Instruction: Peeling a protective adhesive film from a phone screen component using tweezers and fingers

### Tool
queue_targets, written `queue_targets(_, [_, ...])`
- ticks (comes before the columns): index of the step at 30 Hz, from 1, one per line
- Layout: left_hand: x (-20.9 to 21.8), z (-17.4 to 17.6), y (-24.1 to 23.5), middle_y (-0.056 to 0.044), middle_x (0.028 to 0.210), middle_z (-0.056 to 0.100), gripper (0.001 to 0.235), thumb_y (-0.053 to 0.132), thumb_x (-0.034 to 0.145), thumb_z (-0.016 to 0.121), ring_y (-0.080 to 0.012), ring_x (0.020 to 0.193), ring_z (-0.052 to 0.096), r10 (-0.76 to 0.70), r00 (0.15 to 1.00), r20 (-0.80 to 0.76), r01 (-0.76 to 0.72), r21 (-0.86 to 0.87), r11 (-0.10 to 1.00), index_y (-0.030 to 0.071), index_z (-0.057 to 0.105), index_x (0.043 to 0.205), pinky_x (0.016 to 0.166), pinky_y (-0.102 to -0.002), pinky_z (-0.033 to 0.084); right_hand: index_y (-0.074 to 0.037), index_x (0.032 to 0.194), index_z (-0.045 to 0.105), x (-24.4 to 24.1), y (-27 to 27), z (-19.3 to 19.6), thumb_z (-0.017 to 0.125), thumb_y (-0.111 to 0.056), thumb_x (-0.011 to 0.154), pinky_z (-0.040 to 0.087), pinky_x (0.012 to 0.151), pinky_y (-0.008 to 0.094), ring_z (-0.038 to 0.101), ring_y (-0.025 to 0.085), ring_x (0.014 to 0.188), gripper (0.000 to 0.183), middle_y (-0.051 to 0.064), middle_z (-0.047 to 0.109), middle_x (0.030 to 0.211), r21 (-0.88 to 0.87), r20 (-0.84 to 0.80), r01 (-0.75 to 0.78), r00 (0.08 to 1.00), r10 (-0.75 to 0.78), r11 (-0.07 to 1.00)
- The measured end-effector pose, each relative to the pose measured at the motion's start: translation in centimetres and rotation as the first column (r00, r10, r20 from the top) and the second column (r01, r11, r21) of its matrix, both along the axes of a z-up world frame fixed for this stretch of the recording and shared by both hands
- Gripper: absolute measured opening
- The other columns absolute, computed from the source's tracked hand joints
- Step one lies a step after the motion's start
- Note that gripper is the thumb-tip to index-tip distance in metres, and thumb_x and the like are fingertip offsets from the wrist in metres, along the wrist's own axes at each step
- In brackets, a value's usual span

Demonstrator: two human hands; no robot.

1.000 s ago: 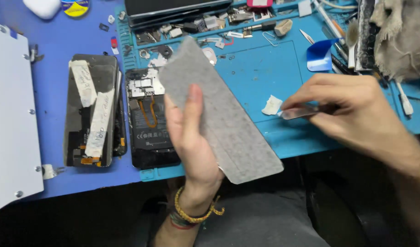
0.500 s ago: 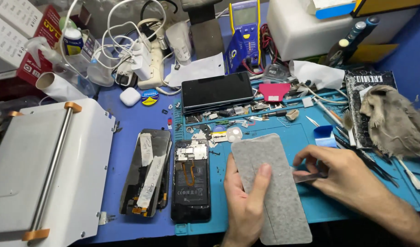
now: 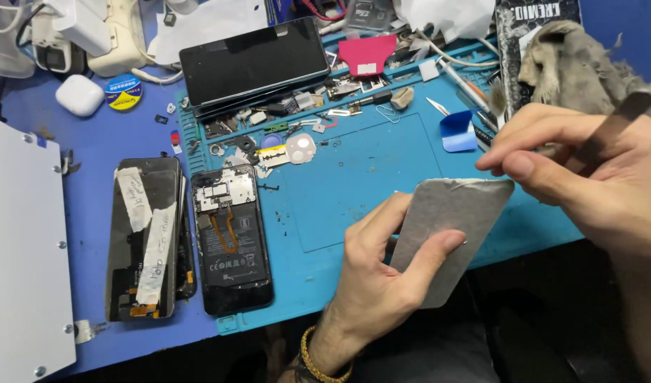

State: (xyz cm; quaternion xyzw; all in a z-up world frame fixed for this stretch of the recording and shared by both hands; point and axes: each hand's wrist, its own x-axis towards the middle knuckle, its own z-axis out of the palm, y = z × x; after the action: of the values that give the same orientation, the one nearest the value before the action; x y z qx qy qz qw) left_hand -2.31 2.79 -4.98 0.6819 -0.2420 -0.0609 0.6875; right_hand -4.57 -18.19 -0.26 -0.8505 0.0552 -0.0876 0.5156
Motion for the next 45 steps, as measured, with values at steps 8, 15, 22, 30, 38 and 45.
queue_targets(8, [0.4,0.0,0.0,-0.003,0.088,0.061,0.021,0.019,0.097,0.071,-0.0175,0.075,0.054,-0.037,0.998,0.054,0.037,-0.009,0.999,0.004,0.065,0.11,0.07,-0.029,0.044,0.006,0.087,0.072,0.8,-0.2,-0.1,0.069,0.005,0.089,0.053,0.066,0.024,0.067,0.022,0.079,0.004,0.017,0.07,0.086,0.085,0.056,-0.178,0.983,0.173,0.98])
queue_targets(15, [0.5,0.0,0.3,-0.007,0.096,0.067,0.023,0.019,0.101,0.067,-0.0216,0.082,0.06,-0.077,0.989,0.127,0.081,-0.03,0.996,0.002,0.065,0.117,0.077,-0.031,0.049,-0.001,0.082,0.065,1.3,-1.1,-1.4,0.069,-0.014,0.09,0.043,0.069,0.029,0.057,0.019,0.077,0.016,0.011,0.062,0.078,0.225,0.01,-0.214,0.976,0.217,0.951])
queue_targets(22, [0.5,0.0,0.4,-0.005,0.093,0.065,0.018,0.018,0.1,0.069,-0.0195,0.079,0.058,-0.086,0.991,0.102,0.088,-0.016,0.996,0.005,0.064,0.113,0.074,-0.03,0.047,0.003,0.083,0.078,1.4,-0.7,-0.4,0.07,-0.017,0.086,0.049,0.065,0.028,0.065,0.019,0.073,0.021,0.013,0.072,0.077,0.172,-0.003,-0.32,0.946,0.325,0.932])
queue_targets(30, [0.2,0.1,0.5,-0.006,0.102,0.07,0.018,0.013,0.103,0.069,-0.0222,0.086,0.064,-0.124,0.98,0.156,0.132,-0.039,0.991,0.005,0.063,0.118,0.083,-0.032,0.052,0.006,0.095,0.083,1.5,-2.6,-1.5,0.076,-0.029,0.082,0.051,0.068,0.031,0.068,0.022,0.077,0.038,0.014,0.075,0.086,0.397,-0.093,-0.329,0.914,0.394,0.857])
queue_targets(38, [0.1,0.1,0.6,-0.007,0.088,0.06,0.022,0.019,0.099,0.074,-0.0209,0.079,0.055,-0.199,0.974,0.107,0.205,-0.048,0.977,0.005,0.064,0.112,0.077,-0.033,0.045,0.005,0.082,0.087,3.4,-3.2,-3.0,0.085,-0.018,0.084,0.046,0.06,0.035,0.065,0.024,0.067,0.023,0.015,0.074,0.074,0.486,-0.022,-0.448,0.852,0.523,0.75])
queue_targets(45, [-0.1,-0.4,0.8,-0.003,0.089,0.062,0.027,0.028,0.097,0.075,-0.016,0.08,0.053,-0.246,0.969,-0.028,0.245,-0.038,0.969,0.01,0.069,0.116,0.076,-0.03,0.041,-0.002,0.073,0.075,4.5,-2.9,-1.3,0.084,-0.026,0.089,0.048,0.063,0.038,0.063,0.026,0.07,0.031,0.014,0.068,0.073,0.435,0.074,-0.603,0.764,0.641,0.669])
